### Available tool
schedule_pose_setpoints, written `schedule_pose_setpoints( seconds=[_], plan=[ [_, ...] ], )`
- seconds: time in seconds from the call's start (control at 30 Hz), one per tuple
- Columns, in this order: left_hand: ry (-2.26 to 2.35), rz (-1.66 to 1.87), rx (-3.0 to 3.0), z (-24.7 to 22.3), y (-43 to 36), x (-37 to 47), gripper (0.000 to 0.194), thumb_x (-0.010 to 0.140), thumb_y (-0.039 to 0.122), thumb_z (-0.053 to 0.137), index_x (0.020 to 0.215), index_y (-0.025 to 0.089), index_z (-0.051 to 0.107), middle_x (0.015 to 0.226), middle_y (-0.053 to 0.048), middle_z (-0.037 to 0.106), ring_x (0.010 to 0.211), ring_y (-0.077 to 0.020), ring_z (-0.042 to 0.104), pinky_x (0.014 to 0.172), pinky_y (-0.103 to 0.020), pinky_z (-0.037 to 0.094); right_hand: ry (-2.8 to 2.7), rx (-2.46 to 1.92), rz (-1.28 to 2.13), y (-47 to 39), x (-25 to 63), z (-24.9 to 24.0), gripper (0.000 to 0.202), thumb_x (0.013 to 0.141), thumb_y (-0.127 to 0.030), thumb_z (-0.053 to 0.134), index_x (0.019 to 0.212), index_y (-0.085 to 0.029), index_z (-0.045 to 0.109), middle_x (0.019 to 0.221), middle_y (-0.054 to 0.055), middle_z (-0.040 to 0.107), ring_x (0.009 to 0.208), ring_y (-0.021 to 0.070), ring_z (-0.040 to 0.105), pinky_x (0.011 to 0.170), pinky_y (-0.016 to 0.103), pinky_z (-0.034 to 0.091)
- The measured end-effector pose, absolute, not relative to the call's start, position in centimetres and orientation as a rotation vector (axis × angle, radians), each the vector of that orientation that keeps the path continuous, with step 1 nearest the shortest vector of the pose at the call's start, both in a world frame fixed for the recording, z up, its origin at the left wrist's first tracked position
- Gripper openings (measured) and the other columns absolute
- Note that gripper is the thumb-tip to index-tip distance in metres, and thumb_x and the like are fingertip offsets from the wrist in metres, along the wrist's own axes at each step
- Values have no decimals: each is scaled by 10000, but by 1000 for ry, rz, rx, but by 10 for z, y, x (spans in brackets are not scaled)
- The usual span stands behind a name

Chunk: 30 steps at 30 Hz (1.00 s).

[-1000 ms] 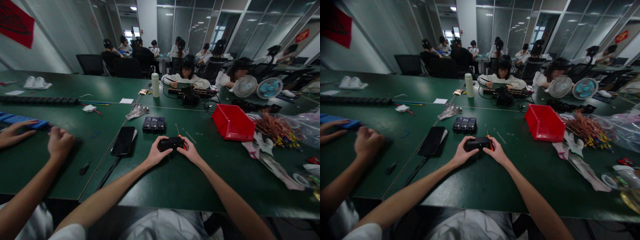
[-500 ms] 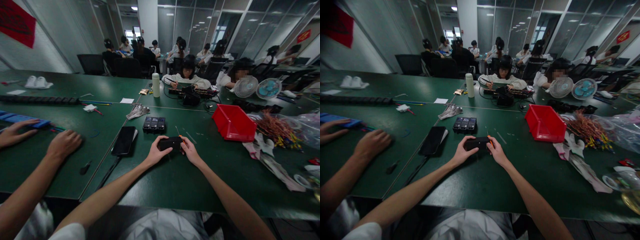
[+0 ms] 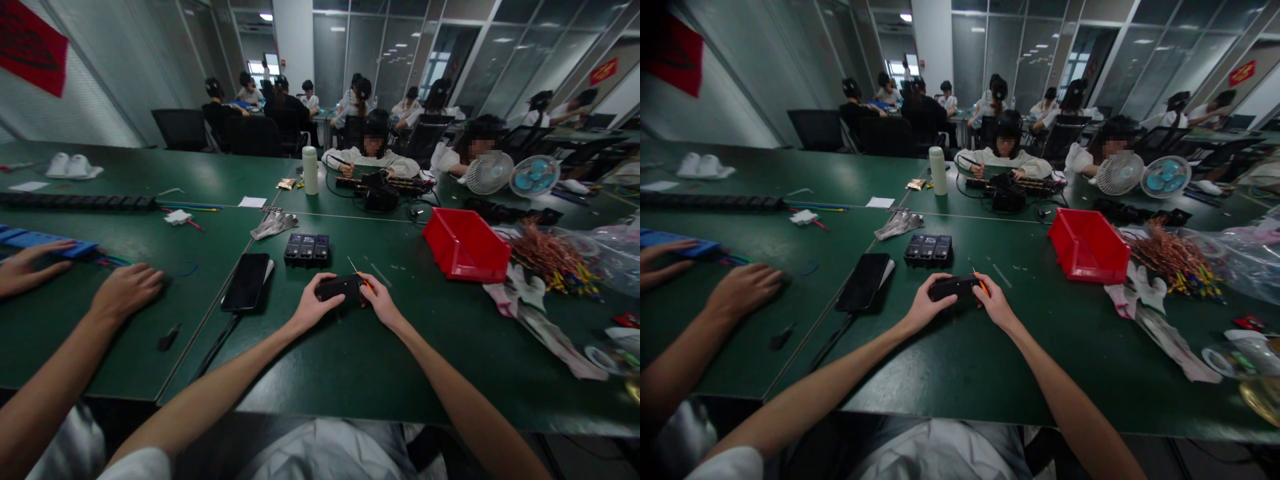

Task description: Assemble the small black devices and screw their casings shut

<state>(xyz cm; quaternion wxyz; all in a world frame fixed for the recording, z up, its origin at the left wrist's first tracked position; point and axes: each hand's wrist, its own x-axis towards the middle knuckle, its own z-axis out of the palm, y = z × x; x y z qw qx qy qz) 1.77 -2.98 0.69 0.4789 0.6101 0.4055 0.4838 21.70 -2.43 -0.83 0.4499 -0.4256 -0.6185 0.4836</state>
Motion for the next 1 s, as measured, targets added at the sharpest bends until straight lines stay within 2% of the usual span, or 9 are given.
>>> schedule_pose_setpoints(
  seconds=[0.17,0.47,0.63,0.73,0.87,1.0],
  plan=[
    [1007,1206,1415,3,-28,18,487,672,344,722,1095,200,528,990,-38,604,883,-177,586,795,-317,484,-1528,-1020,1209,-26,216,-7,492,839,-419,517,1286,-229,436,968,54,521,685,133,525,529,248,490],
    [1007,1190,1377,-1,-28,20,493,689,372,702,1103,189,504,984,-44,614,805,-172,628,771,-343,515,-1526,-1051,1236,-27,216,-2,522,862,-408,503,1331,-204,401,764,10,514,611,115,504,537,247,467],
    [1017,1173,1425,3,-29,19,490,704,376,688,1114,189,493,1013,-44,606,813,-165,629,787,-338,516,-1510,-1034,1243,-27,216,-4,525,859,-401,514,1332,-201,405,759,14,535,598,111,517,538,243,459],
    [975,1148,1381,4,-28,18,506,709,373,684,1140,191,489,1065,-58,594,819,-173,635,787,-351,523,-1480,-1006,1258,-25,215,-6,516,850,-400,523,1322,-217,419,831,31,552,621,118,535,538,243,468],
    [852,1056,1243,2,-25,15,476,779,395,602,1190,189,479,1160,-91,561,846,-190,645,788,-375,527,-1427,-957,1263,-23,216,-7,484,833,-399,539,1287,-254,454,1049,58,549,669,125,554,521,238,471],
    [799,918,1191,2,-24,13,476,793,427,573,1189,172,503,1077,-95,606,831,-197,648,763,-362,521,-1412,-920,1258,-24,218,-3,425,842,-385,525,1248,-264,500,1136,53,549,762,145,563,558,238,485]
  ],
)
